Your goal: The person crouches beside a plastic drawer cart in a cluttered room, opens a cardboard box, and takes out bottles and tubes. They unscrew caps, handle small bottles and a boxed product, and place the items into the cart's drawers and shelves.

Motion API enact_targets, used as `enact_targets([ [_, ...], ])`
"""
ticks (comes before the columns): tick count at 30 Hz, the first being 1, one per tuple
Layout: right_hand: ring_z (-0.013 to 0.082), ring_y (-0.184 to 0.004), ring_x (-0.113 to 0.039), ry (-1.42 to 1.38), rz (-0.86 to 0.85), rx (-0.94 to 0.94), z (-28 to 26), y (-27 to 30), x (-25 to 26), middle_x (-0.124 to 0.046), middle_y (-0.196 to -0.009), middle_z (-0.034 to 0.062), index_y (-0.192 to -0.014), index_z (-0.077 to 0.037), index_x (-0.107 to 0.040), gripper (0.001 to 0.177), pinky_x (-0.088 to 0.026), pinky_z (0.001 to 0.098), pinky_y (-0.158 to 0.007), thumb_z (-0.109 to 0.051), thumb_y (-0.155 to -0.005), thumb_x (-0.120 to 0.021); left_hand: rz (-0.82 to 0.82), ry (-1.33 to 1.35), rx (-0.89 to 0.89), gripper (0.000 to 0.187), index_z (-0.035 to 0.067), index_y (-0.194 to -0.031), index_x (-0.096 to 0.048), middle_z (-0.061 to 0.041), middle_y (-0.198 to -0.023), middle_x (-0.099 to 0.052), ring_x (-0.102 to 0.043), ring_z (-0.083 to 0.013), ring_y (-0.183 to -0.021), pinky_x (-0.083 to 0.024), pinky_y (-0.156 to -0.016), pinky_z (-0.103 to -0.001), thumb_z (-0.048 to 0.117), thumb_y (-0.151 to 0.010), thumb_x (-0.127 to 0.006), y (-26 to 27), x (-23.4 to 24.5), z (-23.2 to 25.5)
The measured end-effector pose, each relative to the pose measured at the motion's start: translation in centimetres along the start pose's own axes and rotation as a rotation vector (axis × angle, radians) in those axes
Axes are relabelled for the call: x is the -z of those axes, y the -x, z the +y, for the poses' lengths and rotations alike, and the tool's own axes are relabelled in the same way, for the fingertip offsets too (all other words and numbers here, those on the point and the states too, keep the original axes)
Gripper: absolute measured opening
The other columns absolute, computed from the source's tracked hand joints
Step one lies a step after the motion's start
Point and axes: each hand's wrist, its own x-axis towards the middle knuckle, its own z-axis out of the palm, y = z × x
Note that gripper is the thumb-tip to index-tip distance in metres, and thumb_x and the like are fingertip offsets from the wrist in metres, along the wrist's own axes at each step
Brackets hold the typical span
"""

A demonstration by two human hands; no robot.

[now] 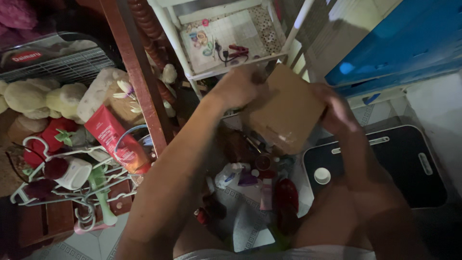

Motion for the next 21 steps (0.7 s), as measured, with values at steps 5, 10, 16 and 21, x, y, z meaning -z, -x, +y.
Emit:
enact_targets([
  [5, 0.0178, -0.093, -0.063, 0.479, 0.128, -0.075, -0.1, 0.2, 1.7, -0.066, -0.107, 0.0061, -0.130, -0.005, -0.062, 0.040, -0.050, 0.0324, -0.073, -0.033, -0.101, -0.064, -0.231, -0.270, -0.018, 0.046, 0.010, -0.115, -0.075, -0.016, -0.110, -0.073, -0.074, -0.0334, -0.097, -0.058, -0.087, -0.044, 0.045, -0.086, -0.069, -1.2, -3.6, -0.8],
  [10, 0.0142, -0.087, -0.065, 0.795, 0.069, -0.201, 0.5, 0.5, 5.3, -0.069, -0.107, 0.0031, -0.128, -0.012, -0.066, 0.045, -0.053, 0.0323, -0.065, -0.019, -0.084, -0.071, -0.222, -0.357, -0.307, 0.053, 0.001, -0.110, -0.073, -0.021, -0.111, -0.072, -0.069, -0.0396, -0.102, -0.054, -0.083, -0.047, 0.044, -0.079, -0.078, -1.9, -9.0, -2.1],
  [16, 0.0263, -0.082, -0.064, 1.054, 0.066, -0.516, 3.9, -0.5, 11.0, -0.067, -0.109, 0.0150, -0.129, -0.012, -0.064, 0.054, -0.053, 0.0408, -0.062, -0.010, -0.077, -0.078, -0.552, -0.386, -0.118, 0.041, 0.004, -0.105, -0.076, -0.018, -0.104, -0.075, -0.074, -0.0342, -0.099, -0.057, -0.088, -0.043, 0.034, -0.078, -0.076, 0.4, -11.9, -1.1],
  [21, 0.0286, -0.087, -0.061, 1.123, 0.014, -0.514, 7.6, 0.0, 17.1, -0.067, -0.105, 0.0189, -0.119, -0.008, -0.068, 0.046, -0.047, 0.0407, -0.069, -0.016, -0.076, -0.082, -0.573, -0.532, -0.229, 0.043, 0.002, -0.102, -0.078, -0.021, -0.107, -0.074, -0.069, -0.0373, -0.106, -0.054, -0.095, -0.044, 0.043, -0.091, -0.070, 0.1, -11.9, -0.8],
])
